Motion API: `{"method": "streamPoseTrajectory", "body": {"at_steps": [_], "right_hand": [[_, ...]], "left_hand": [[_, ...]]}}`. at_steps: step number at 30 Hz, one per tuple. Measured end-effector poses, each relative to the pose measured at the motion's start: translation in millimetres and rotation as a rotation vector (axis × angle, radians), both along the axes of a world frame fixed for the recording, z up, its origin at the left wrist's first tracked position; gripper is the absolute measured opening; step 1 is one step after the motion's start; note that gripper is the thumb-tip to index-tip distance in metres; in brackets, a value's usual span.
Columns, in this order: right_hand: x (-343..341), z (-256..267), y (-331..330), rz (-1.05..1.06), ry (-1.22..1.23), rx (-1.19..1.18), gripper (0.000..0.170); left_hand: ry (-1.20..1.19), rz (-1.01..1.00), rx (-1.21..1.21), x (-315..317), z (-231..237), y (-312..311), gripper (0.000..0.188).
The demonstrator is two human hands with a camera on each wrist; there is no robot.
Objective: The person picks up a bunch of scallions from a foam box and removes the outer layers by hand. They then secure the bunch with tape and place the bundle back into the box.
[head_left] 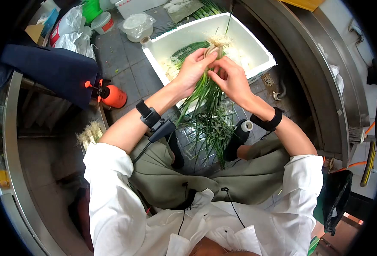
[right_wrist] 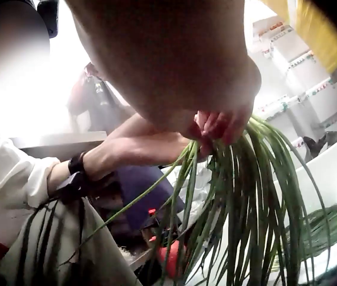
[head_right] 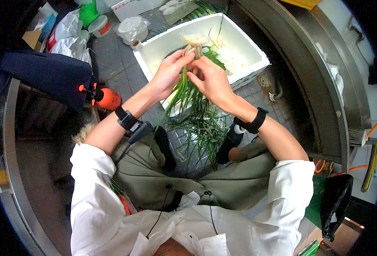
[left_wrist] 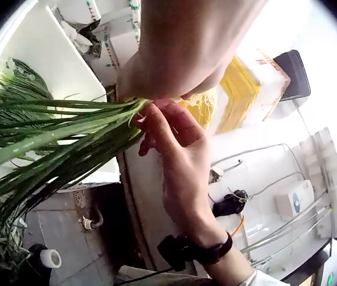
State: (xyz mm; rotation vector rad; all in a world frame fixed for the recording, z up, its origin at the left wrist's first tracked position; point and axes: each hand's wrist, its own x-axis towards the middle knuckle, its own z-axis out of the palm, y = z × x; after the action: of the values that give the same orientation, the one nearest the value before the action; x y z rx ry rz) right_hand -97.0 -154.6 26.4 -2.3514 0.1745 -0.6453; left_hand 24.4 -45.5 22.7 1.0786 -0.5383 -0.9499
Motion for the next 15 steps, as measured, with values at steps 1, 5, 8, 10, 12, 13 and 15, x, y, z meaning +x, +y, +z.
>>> {"method": "streamPoseTrajectory", "body": {"at_steps": [1, 5, 8, 10, 12, 13, 15], "right_hand": [[2, -3, -2, -0.037, 0.024, -0.037, 0.019], [5, -8, -6, -0.028, 0.052, 0.007, 0.018], [1, -7, -10, -0.029, 0.043, 0.053, 0.015], [-1, -1, -13, -0.029, 0.022, 0.064, 0.014], [-3, 1, -17, -0.029, 0.002, 0.070, 0.012], [-2, 0, -19, -0.020, -0.037, 0.055, 0.011], [-3, 1, -22, -0.011, -0.076, 0.041, 0.011]], "left_hand": [[0.005, -0.002, -0.011, 0, -2, -2, 0.034], [0.020, -0.016, 0.005, 0, -1, 0, 0.034], [-0.049, -0.070, 0.097, 0, 8, 5, 0.039], [-0.047, -0.114, 0.108, 4, 3, 6, 0.041], [-0.046, -0.157, 0.114, 4, 2, 6, 0.044], [-0.047, -0.166, 0.102, 4, 3, 7, 0.045], [-0.047, -0.174, 0.092, 4, 3, 8, 0.047]]}}
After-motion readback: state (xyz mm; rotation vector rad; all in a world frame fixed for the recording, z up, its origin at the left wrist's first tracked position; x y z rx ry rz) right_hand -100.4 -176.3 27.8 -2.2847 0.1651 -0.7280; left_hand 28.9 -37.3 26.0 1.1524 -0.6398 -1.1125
